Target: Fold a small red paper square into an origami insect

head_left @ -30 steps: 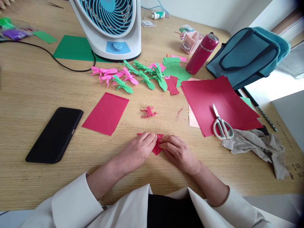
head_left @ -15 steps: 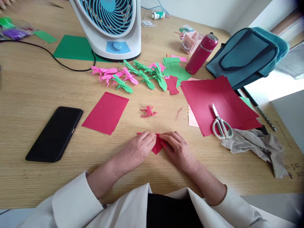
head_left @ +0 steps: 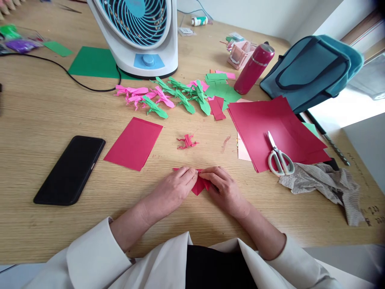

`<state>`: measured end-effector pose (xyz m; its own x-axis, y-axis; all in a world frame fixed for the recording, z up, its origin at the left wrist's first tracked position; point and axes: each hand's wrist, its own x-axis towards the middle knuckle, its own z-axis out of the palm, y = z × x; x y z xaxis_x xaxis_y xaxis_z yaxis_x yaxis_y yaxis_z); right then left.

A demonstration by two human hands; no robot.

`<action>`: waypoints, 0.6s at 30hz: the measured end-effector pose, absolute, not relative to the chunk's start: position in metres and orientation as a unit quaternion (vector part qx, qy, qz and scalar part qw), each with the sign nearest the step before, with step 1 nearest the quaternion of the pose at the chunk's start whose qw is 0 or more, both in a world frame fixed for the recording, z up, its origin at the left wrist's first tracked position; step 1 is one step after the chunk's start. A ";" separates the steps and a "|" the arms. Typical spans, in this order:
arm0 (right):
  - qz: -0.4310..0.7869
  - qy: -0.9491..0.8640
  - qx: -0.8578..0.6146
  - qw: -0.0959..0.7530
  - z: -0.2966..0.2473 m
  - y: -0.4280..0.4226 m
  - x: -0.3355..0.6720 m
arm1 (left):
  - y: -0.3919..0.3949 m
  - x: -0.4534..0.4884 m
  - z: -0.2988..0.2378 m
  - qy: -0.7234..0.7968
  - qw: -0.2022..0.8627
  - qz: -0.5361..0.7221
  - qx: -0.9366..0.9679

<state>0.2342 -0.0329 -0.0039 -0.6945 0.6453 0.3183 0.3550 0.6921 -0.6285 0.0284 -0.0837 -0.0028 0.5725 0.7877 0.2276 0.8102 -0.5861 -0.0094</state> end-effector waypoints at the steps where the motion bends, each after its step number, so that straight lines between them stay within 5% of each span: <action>1: 0.268 -0.883 -0.282 0.262 -0.003 -0.033 0.235 | -0.084 0.028 -0.004 -0.454 0.051 -0.102 -0.884; 18: 0.252 -0.921 -0.230 0.188 0.010 -0.032 0.245 | -0.084 0.027 -0.009 -0.466 0.008 -0.134 -0.875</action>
